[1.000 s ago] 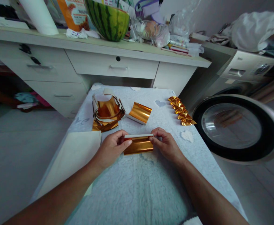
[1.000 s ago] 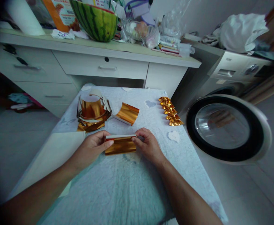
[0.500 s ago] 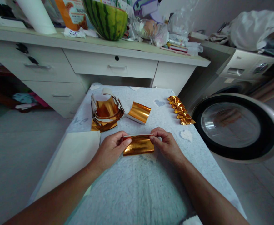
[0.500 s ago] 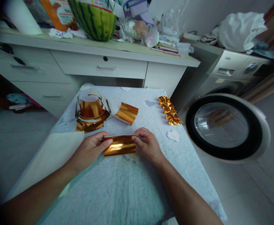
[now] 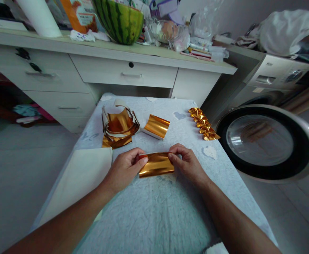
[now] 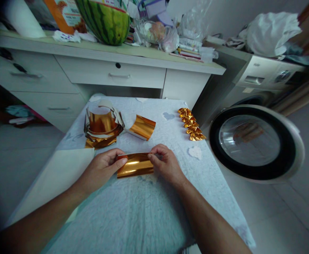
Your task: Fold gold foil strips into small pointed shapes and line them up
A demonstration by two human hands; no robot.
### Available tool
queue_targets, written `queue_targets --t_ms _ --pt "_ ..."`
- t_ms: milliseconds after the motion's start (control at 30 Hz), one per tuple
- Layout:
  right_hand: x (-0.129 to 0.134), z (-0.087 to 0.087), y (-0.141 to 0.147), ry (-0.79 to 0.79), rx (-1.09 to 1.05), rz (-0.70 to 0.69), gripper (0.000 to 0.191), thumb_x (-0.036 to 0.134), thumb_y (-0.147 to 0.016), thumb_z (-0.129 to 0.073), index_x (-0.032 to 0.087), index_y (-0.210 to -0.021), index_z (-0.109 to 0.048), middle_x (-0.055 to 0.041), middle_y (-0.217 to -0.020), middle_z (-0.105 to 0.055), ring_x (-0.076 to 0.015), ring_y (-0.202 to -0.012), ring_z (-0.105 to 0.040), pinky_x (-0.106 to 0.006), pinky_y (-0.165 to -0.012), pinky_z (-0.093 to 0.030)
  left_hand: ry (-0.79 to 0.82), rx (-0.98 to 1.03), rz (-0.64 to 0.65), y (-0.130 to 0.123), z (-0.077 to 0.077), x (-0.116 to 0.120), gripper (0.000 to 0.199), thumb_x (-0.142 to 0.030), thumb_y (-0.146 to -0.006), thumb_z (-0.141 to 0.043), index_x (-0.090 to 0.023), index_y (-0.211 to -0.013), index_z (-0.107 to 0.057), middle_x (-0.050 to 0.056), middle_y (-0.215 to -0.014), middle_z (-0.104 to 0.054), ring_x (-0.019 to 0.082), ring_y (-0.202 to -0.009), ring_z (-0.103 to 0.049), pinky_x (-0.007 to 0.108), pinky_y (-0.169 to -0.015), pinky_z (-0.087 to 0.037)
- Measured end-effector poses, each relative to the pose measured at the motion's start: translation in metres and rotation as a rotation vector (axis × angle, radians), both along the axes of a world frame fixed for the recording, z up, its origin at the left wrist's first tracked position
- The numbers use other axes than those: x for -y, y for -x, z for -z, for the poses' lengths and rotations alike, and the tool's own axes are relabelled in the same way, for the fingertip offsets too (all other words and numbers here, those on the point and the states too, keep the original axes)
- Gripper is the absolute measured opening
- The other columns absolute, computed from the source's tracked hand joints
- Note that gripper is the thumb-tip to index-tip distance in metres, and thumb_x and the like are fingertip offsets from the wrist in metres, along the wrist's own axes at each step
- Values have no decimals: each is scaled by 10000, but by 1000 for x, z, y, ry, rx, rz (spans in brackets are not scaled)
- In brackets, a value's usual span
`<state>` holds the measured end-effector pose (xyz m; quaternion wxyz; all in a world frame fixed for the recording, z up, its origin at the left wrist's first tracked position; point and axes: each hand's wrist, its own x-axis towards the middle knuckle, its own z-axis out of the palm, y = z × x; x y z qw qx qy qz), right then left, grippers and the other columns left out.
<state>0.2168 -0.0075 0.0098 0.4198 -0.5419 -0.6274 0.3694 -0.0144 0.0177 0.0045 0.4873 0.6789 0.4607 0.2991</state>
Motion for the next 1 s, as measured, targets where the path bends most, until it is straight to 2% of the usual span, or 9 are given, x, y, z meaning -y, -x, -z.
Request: queue_targets --t_ms 100,433,633,800,1000 --pt "0 3 0 20 25 15 192 343 -850 -602 202 -721 -606 -15 -776 -579 -164 -775 -546 -288 -711 -423 28 35 7 -1 1 1 166 -353 -873 -558 -192 -899 -588 -14 -744 -624 140 -674 -587 231 -582 -429" --pt "-1 1 0 6 77 25 176 331 -847 -593 203 -727 -607 -19 -781 -591 -170 -787 -552 -293 -708 -423 -56 -67 34 2 4 2 196 -376 -916 -516 -201 -888 -600 -20 -741 -624 135 -683 -580 233 -593 -418" --pt "0 2 0 12 84 24 183 327 -855 -575 200 -725 -601 -21 -780 -588 -174 -779 -545 -306 -716 -415 -90 -111 20 0 -3 2 235 -373 -922 -485 -191 -827 -599 -27 -704 -595 131 -669 -564 234 -600 -409" --pt "-1 3 1 -12 200 45 162 283 -844 -579 197 -709 -599 -27 -781 -604 -190 -822 -543 -344 -789 -396 -117 -221 -1 -2 -9 3 226 -365 -906 -494 -195 -823 -619 -34 -668 -601 130 -632 -565 235 -588 -394" --pt "-1 4 7 -13 436 99 113 195 -813 -627 186 -702 -641 -43 -842 -619 -206 -891 -513 -362 -846 -366 -197 -472 14 -7 -10 8 179 -309 -904 -487 -209 -839 -621 -21 -707 -659 143 -650 -600 244 -595 -361"
